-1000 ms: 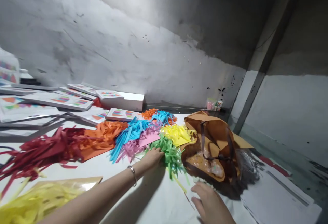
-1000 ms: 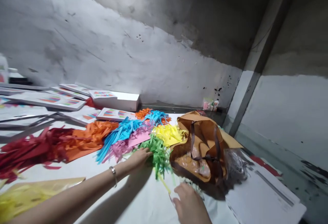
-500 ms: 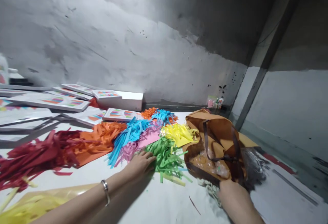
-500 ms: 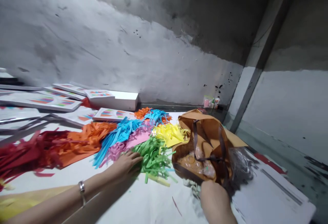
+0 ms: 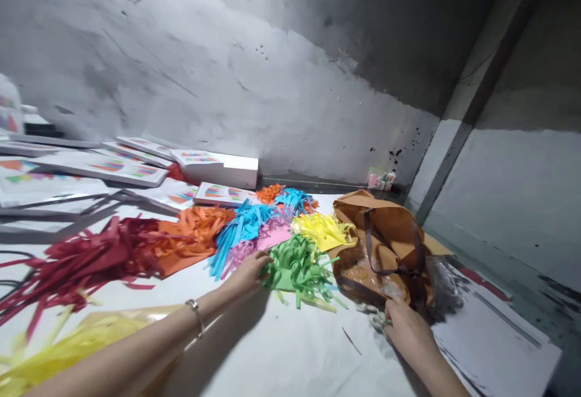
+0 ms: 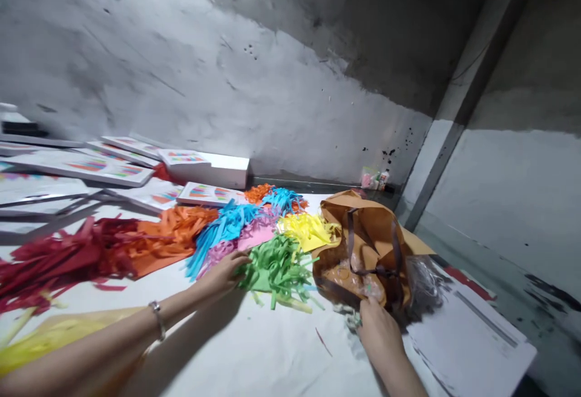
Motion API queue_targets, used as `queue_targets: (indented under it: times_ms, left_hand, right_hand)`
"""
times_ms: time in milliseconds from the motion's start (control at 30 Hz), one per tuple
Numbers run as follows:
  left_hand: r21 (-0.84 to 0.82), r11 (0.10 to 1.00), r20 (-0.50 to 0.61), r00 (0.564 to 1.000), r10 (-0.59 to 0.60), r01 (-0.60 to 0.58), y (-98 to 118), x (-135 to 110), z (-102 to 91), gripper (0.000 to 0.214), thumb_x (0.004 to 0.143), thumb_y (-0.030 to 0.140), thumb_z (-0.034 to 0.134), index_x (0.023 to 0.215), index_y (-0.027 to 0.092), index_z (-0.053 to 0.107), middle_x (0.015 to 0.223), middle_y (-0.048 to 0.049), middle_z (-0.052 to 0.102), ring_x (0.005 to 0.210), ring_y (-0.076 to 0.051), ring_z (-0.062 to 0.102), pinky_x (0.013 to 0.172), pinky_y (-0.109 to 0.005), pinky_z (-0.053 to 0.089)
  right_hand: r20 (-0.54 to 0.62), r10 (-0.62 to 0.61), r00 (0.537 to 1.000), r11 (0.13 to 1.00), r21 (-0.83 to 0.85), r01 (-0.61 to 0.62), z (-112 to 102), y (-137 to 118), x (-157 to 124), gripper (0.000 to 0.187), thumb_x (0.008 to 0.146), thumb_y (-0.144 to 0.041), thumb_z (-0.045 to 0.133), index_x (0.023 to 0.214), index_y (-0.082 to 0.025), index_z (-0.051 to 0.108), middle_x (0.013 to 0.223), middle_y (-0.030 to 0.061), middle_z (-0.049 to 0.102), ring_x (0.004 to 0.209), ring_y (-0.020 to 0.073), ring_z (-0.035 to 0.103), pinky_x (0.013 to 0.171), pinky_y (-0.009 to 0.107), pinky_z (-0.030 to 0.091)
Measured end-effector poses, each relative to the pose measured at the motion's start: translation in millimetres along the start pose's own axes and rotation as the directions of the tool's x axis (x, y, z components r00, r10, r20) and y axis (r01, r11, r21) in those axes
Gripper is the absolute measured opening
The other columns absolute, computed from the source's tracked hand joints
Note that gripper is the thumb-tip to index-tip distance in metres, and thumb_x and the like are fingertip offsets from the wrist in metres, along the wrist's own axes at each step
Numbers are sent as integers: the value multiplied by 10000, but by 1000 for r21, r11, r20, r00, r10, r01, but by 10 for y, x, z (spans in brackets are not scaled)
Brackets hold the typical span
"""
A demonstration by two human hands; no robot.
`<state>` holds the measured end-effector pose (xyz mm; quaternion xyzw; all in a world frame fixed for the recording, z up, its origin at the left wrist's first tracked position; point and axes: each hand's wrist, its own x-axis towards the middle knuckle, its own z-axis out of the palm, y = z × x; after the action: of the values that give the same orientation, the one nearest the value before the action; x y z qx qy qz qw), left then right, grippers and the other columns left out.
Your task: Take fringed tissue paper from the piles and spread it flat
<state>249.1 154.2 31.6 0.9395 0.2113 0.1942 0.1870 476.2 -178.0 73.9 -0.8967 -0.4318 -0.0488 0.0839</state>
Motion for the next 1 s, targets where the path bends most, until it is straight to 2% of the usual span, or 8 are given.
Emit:
queue_targets:
  times_ms: [100, 200, 333, 467, 600, 700, 800, 1000]
  left_hand:
    - [-68, 997, 36, 998, -43, 45, -55, -27, -10, 166, 940, 267, 663, 1060, 152, 670, 1178, -74, 667, 1088, -252, 637, 947, -482, 523]
    - [-137, 986, 82, 993, -85, 96, -70, -15, 36, 173, 946, 282, 662, 1055, 148, 671, 1108, -62, 688, 1007, -232, 667, 886, -449, 558]
    - [-218, 966, 153, 982, -107, 139, -92, 6, 66, 195, 974, 303, 626, 1077, 141, 661, 986, -39, 708, 810, -178, 698, 721, -353, 601]
    - [-205, 977, 113, 993, -30, 53, -98, -35, -29, 190, 955, 297, 650, 1070, 147, 668, 1056, -55, 701, 927, -212, 689, 816, -409, 588]
    - [-131, 984, 94, 987, 130, -117, 0, -84, -80, 182, 926, 283, 679, 1067, 169, 678, 1175, -76, 668, 1116, -257, 619, 961, -482, 510]
    - [-69, 981, 122, 974, 189, -182, 109, -66, -21, 157, 933, 285, 666, 1044, 176, 680, 1128, -65, 679, 1074, -248, 627, 955, -478, 502]
    - [-19, 985, 106, 980, 170, -169, 184, -17, 44, 140, 954, 297, 632, 1001, 173, 678, 1095, -62, 679, 1025, -235, 633, 930, -462, 507]
    - [-42, 986, 118, 979, 167, -163, 197, 49, 85, 191, 919, 336, 680, 1032, 182, 680, 1206, -78, 651, 1125, -265, 596, 982, -500, 479]
  right_hand:
    - [-20, -184, 983, 980, 77, 185, -32, -590, 121, 185, 891, -84, 561, 920, -202, 701, 1011, 54, 680, 919, 177, 661, 787, 239, 436]
    - [14, -433, 901, 893, 143, 427, 119, -1358, 289, 273, 937, -98, 514, 964, -270, 723, 1009, -15, 697, 938, 116, 649, 818, 172, 429]
    - [45, -566, 823, 821, 123, 557, 405, -2019, 556, 153, 917, -207, 605, 989, -200, 740, 1066, 60, 694, 1031, 205, 628, 884, 256, 443]
    - [52, -566, 822, 823, 90, 561, 526, -2011, 732, 172, 936, -247, 594, 921, -183, 753, 1049, 78, 691, 1051, 233, 611, 919, 307, 430]
    - [68, -467, 882, 884, 66, 463, 504, -1738, 772, 170, 920, -342, 650, 847, -220, 743, 960, 22, 696, 952, 189, 643, 852, 273, 440]
    - [11, -306, 952, 951, -39, 306, 408, -1624, 751, 150, 933, -224, 610, 948, -139, 732, 1071, 131, 685, 1038, 286, 621, 904, 399, 414]
    - [-109, -194, 975, 975, -132, 179, 282, -1648, 685, 324, 961, -62, 419, 1200, -61, 638, 1349, 271, 529, 1163, 367, 537, 932, 519, 355]
    - [-5, -371, 929, 928, -25, 371, 337, -1827, 589, 237, 970, -132, 490, 916, -192, 713, 958, 64, 705, 963, 219, 631, 857, 324, 421]
